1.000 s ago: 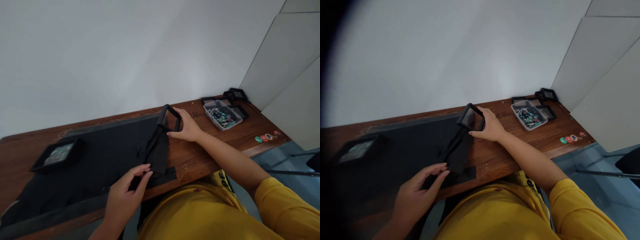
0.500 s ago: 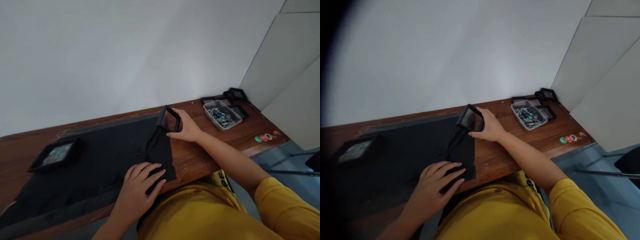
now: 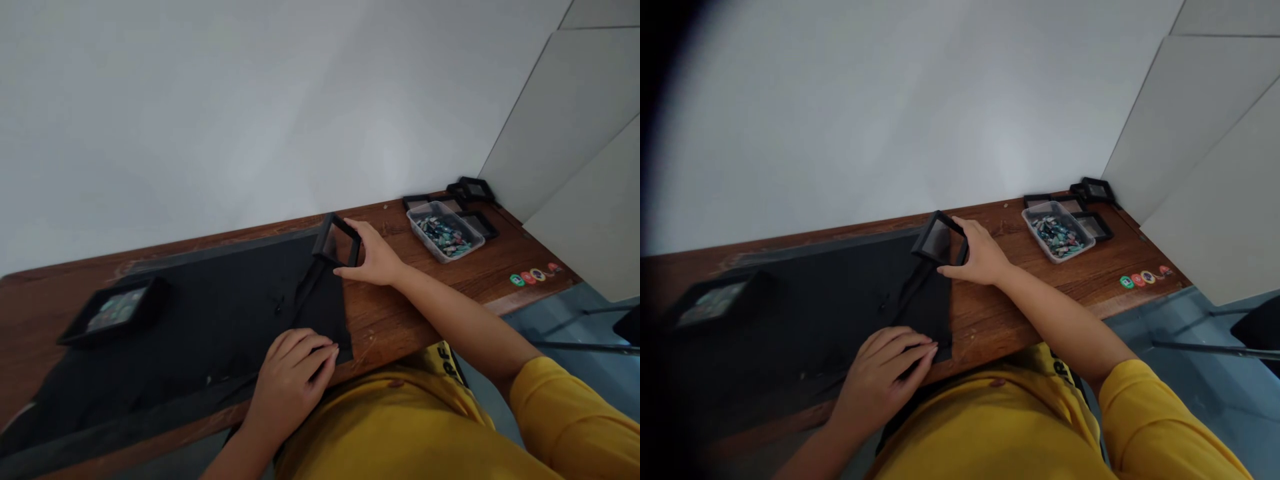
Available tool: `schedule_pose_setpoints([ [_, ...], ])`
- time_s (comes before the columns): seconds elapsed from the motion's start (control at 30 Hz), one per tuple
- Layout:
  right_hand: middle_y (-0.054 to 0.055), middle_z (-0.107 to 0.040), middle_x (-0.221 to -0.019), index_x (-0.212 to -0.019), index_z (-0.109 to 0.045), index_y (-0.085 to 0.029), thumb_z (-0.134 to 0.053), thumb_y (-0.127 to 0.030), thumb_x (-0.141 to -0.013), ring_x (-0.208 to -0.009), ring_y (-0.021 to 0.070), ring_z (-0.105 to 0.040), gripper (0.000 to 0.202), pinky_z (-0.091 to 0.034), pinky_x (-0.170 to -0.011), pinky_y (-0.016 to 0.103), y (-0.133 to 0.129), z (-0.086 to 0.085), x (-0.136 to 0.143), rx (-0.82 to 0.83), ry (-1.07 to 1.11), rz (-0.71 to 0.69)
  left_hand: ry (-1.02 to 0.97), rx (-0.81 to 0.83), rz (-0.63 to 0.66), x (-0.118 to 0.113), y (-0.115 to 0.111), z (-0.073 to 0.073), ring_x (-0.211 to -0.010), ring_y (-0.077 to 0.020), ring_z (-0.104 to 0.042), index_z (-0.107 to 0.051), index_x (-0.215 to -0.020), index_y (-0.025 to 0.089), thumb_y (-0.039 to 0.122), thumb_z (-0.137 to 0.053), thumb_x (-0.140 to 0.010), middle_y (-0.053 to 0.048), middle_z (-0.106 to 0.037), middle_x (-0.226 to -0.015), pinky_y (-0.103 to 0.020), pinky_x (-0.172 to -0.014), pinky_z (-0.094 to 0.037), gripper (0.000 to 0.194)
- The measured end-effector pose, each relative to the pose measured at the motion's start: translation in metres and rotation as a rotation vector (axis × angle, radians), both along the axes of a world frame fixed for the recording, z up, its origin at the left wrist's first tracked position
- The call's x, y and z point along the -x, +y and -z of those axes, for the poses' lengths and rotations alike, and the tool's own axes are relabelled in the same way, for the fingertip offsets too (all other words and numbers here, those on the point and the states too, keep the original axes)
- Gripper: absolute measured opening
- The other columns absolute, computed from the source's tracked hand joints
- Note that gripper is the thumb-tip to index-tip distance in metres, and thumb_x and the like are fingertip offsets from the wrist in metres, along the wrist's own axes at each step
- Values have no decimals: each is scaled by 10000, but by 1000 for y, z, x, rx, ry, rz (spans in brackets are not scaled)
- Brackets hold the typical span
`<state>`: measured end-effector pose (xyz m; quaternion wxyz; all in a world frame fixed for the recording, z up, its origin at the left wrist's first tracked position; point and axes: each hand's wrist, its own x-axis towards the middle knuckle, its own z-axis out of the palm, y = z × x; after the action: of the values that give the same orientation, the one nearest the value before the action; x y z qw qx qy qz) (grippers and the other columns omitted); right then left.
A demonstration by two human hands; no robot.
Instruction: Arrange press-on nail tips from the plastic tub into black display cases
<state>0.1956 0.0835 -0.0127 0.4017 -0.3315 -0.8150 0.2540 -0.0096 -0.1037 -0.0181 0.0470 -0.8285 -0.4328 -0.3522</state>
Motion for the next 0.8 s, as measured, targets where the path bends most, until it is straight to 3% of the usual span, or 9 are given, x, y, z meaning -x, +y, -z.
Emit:
schedule_pose_setpoints([
  [0.33,229,-540,-1567,-1568,-445,-174,-881,-588,-718,-1484,391,-510,1041,-371,-1274,651,-1,-1,1,19,-19,0,-20,3,6,-7,5,0,-799,-200,-700,-737,-889,255,137,-583,-1003,8,-786,-838,-372,-795,-536,225],
  [0.47,268,-545,-1552,-1550,-455,-103,-876,-579,-718,-1479,385,-517,1047,-387,-1275,605,-1,-1,1,11,-12,-6,-7,8,44,-7,2,0,-783,-189,-698,-718,-921,243,127,-568,-1014,6,-779,-850,-364,-775,-537,211],
  [0.57,277,-539,-1557,-1549,-455,-79,-871,-576,-722,-1486,389,-510,1051,-386,-1276,605,-1,-2,0,7,-30,-6,-19,3,70,-4,1,-4,-873,-211,-713,-718,-969,254,146,-591,-1009,-18,-783,-949,-381,-815,-554,171],
  [0.67,242,-548,-1562,-1559,-459,-140,-891,-569,-702,-1484,387,-516,1051,-386,-1269,632,-2,-4,0,6,-42,-27,-132,29,4,0,12,-10,-1011,-243,-721,-713,-1086,251,220,-650,-994,-68,-751,-1105,-411,-894,-586,115],
  [0.73,218,-559,-1564,-1559,-467,-190,-906,-575,-690,-1476,386,-526,1047,-385,-1261,649,-3,-5,0,18,-30,-60,-278,91,-102,4,28,-12,-1134,-287,-709,-666,-1260,245,315,-704,-972,-103,-715,-1240,-465,-965,-600,300],
  [0.8,210,-561,-1570,-1553,-480,-208,-914,-586,-685,-1472,387,-531,1042,-394,-1253,648,-5,-6,1,44,-4,-105,-441,204,-158,8,51,-9,-1242,-331,-680,-498,-1515,256,429,-785,-905,-154,-620,-1462,-508,-985,-617,695],
])
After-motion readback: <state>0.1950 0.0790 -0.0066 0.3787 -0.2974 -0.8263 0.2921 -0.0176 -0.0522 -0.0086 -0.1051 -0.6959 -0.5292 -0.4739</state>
